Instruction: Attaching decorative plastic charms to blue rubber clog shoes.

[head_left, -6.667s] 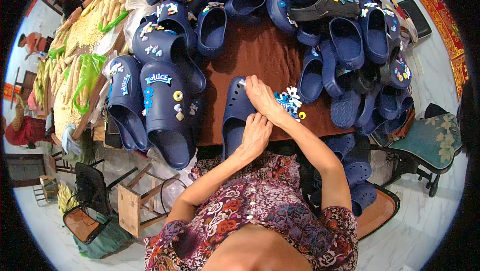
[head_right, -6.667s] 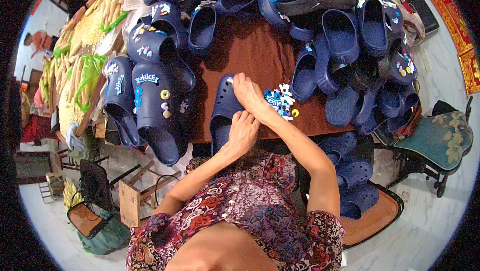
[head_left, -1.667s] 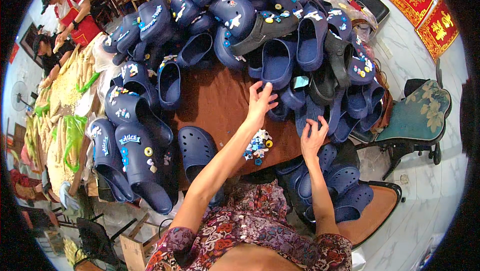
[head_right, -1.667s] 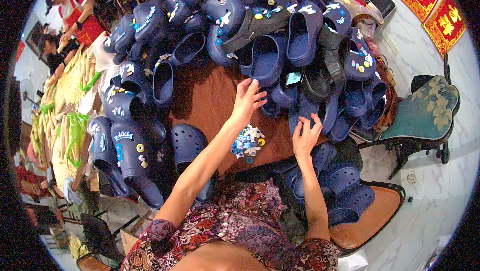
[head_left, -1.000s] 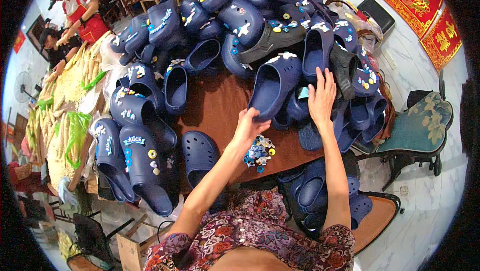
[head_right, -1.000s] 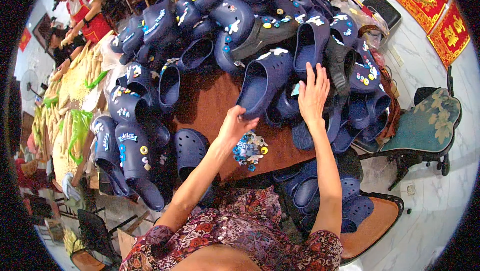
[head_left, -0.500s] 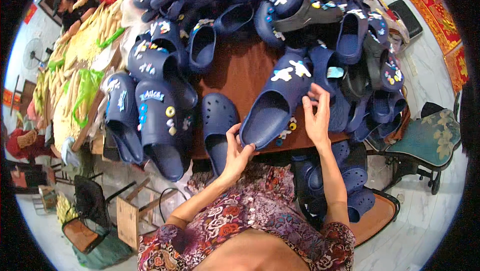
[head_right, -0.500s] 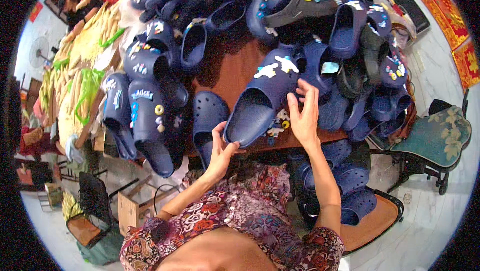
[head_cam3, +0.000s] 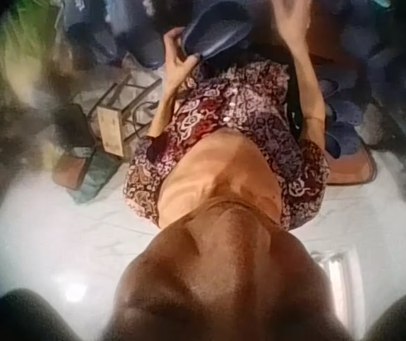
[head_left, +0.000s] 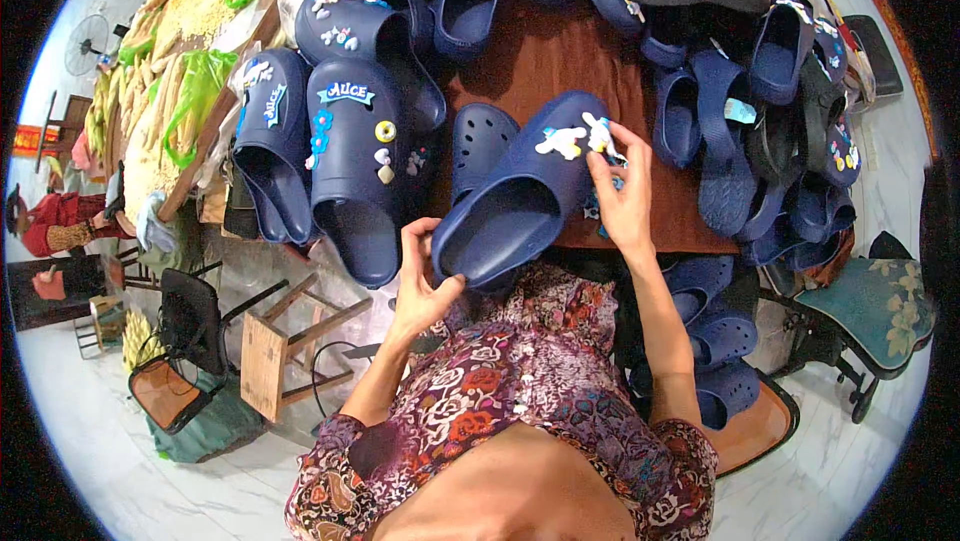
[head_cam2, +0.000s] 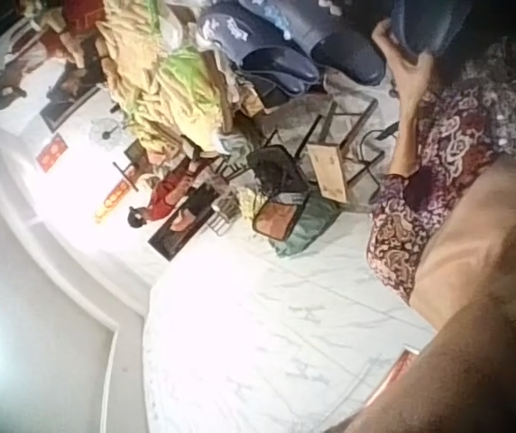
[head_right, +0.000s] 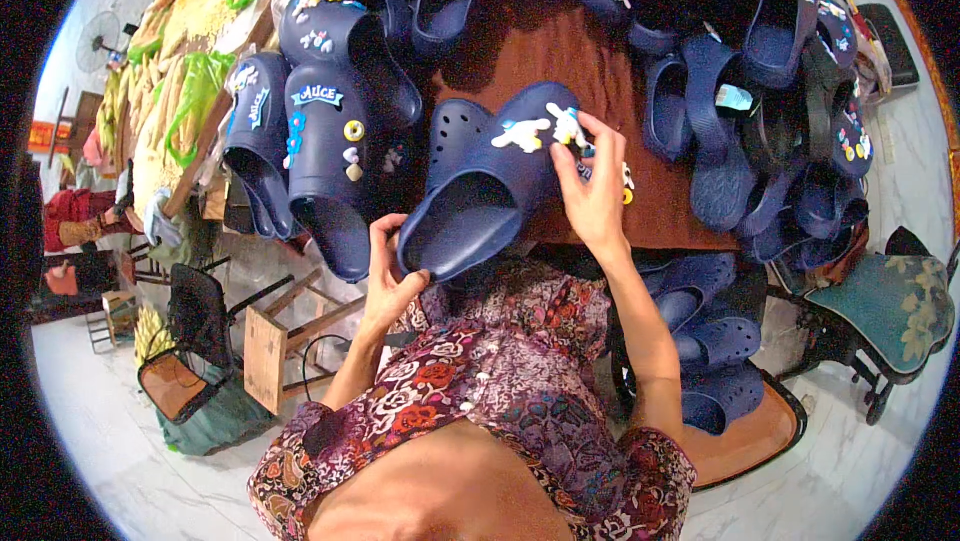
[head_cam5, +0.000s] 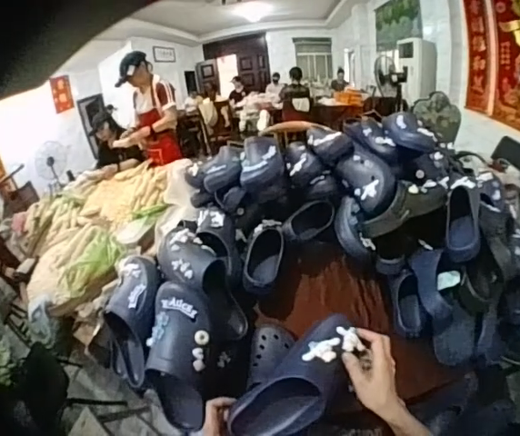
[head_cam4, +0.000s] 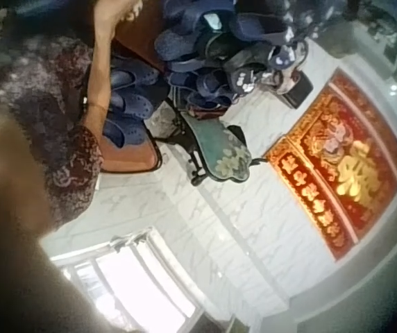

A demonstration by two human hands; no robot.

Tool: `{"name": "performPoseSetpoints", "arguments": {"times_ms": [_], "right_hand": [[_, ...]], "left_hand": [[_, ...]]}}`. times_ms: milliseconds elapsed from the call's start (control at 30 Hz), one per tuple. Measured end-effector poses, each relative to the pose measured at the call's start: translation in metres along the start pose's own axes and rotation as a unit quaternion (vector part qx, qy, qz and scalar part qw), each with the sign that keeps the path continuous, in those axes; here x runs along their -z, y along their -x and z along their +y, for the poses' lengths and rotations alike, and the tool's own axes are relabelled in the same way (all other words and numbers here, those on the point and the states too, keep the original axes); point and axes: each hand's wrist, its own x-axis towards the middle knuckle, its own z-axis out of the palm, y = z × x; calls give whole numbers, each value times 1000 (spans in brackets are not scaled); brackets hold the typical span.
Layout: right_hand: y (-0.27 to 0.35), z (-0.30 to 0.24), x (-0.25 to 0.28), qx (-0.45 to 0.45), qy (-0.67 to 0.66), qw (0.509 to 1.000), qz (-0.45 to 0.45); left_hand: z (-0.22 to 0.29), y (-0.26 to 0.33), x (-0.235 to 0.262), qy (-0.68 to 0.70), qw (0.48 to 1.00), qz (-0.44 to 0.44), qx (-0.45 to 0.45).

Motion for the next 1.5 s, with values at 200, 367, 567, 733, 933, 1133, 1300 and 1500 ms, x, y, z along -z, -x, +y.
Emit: {"name": "performPoseSetpoints", "arguments": {"times_ms": [200, 367, 567, 733, 933, 1133, 1300, 1500], "right_hand": [[4, 0, -23, 87, 70, 991, -71], [3, 12, -29, 23, 38, 997, -63], [-1, 49, -38, -37, 24, 997, -55], [-5, 86, -50, -135, -104, 984, -60], [-12, 84, -54, -183, -47, 977, -95], [-11, 85, -48, -158, -35, 982, -96], [-23, 57, -39, 2, 134, 981, -143], [-35, 59, -40, 98, 195, 957, -190]], "left_hand": [[20, -1, 19, -144, 982, -111, 55], [65, -38, 5, -249, 963, -47, -85], [79, -139, -35, -376, 907, -95, -161], [50, -211, -76, -537, 814, -190, -110], [31, -224, -95, -601, 763, -222, -79], [38, -224, -98, -587, 766, -260, -46], [34, -213, -106, -634, 732, -229, -98], [19, -209, -98, -610, 733, -263, -148]]}}
